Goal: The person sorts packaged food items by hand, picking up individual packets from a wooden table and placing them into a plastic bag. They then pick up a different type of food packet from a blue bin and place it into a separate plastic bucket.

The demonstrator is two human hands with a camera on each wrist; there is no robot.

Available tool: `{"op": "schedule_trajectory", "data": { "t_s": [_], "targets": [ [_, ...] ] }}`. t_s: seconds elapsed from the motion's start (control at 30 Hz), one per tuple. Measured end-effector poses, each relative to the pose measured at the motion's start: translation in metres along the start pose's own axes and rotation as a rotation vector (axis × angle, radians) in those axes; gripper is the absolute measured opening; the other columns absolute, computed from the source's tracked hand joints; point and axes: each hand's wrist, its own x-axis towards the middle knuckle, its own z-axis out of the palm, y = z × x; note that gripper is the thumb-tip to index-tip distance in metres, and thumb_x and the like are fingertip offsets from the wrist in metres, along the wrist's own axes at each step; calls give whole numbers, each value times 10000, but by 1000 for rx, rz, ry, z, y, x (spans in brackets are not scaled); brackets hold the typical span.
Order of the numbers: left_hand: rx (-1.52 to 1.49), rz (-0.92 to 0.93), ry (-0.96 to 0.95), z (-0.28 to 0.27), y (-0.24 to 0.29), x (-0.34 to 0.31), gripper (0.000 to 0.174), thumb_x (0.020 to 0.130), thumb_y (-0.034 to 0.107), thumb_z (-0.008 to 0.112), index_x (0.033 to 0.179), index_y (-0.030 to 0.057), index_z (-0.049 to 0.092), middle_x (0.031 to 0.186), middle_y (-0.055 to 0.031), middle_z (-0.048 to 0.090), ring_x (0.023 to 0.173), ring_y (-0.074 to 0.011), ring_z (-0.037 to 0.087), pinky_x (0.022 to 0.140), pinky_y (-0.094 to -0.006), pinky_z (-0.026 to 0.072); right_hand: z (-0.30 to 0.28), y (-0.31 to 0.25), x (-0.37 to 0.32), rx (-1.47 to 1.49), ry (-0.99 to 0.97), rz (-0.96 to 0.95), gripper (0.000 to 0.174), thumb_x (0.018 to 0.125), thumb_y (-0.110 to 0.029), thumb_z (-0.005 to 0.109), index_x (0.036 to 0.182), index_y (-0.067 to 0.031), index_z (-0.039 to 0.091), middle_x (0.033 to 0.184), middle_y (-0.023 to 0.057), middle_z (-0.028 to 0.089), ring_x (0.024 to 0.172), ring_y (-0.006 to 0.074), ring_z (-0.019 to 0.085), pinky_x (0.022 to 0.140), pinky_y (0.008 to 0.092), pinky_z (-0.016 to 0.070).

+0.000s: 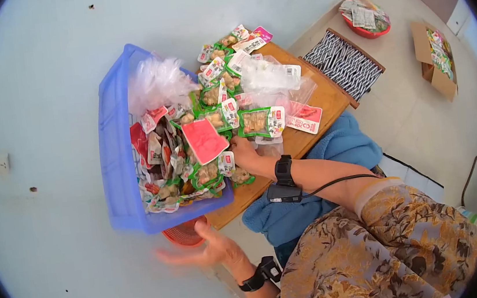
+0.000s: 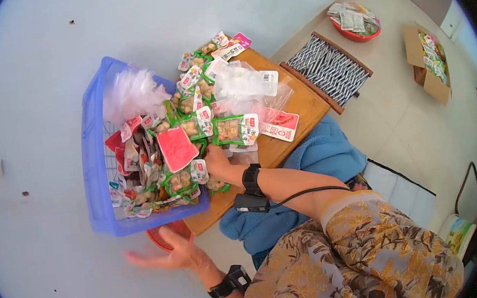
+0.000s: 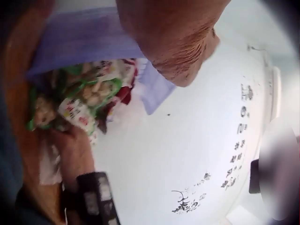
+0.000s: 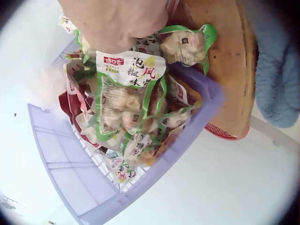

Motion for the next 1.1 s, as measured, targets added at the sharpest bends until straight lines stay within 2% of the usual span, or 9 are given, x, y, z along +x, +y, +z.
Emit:
{"op": "schedule_trajectory", "data": {
  "t_s": [0.07, 0.13, 0.27, 0.5, 0.57, 0.63, 0.77, 0.93, 1.1],
  "targets": [
    [-581, -386, -248, 24, -28, -34, 831, 879, 219, 709, 1503, -14, 213, 1483, -191, 347, 1340, -320, 398, 1101, -483, 356, -5, -10, -11, -27, -3, -15, 312, 871, -206, 625, 1075, 29, 647, 1020, 283, 671, 960, 431, 647, 809, 467, 493],
    [-608, -564, -281, 42, -54, -64, 838, 864, 220, 726, 1499, -9, 229, 1467, -181, 370, 1313, -290, 422, 1086, -459, 373, -9, -23, -26, 256, 38, -107, 264, 933, -106, 543, 1141, 25, 639, 983, 172, 707, 851, 216, 673, 720, 381, 509],
    [-320, -862, -444, 67, -55, -67, 653, 910, 135, 666, 1438, -71, 342, 1421, -241, 451, 1246, -290, 499, 1042, -408, 418, -1, 17, -2, 241, 86, -101, 291, 983, -170, 523, 1196, 3, 622, 975, 124, 703, 809, 172, 653, 694, 340, 503],
    [-182, -801, -323, 101, -112, -95, 571, 958, 249, 605, 1392, -78, 426, 1371, -258, 527, 1156, -341, 572, 997, -420, 437, 1, 11, -13, 245, 126, -127, 269, 1022, -187, 463, 1023, 33, 616, 824, 118, 662, 722, 196, 631, 653, 333, 503],
    [66, -964, -449, 86, -83, -67, 652, 962, 485, 519, 1425, 32, 449, 1410, -202, 522, 1199, -381, 546, 998, -418, 411, 2, 12, -15, 206, 120, -122, 270, 1023, -188, 459, 1027, 32, 614, 828, 114, 665, 737, 197, 636, 659, 330, 504],
    [28, -991, -444, 82, -72, -58, 622, 980, 434, 509, 1423, 4, 438, 1417, -213, 508, 1207, -374, 537, 1006, -421, 406, 3, 11, -15, 219, 137, -149, 280, 1005, -192, 453, 962, 41, 603, 850, 202, 683, 804, 347, 659, 722, 430, 494],
    [-104, -882, -305, 97, -111, -75, 603, 983, 466, 462, 1406, 38, 481, 1391, -222, 535, 1185, -414, 562, 964, -471, 430, -9, -7, -28, 185, 106, -115, 274, 1005, -194, 454, 986, 41, 594, 870, 202, 682, 822, 345, 659, 732, 419, 500],
    [100, -1017, -437, 81, -57, -43, 655, 986, 520, 396, 1432, 43, 447, 1393, -242, 521, 1183, -448, 544, 973, -496, 419, -7, 0, -21, -33, 108, -178, 241, 955, -162, 507, 1020, 56, 584, 987, 271, 667, 940, 437, 641, 832, 476, 496],
    [220, -1147, -558, 90, -79, -49, 625, 986, 453, 477, 1437, 24, 425, 1392, -248, 521, 1198, -410, 551, 984, -462, 426, -21, -19, -30, -274, -34, -167, 339, 914, -154, 572, 1176, 60, 584, 991, 231, 676, 914, 306, 667, 798, 400, 507]
  ]
}}
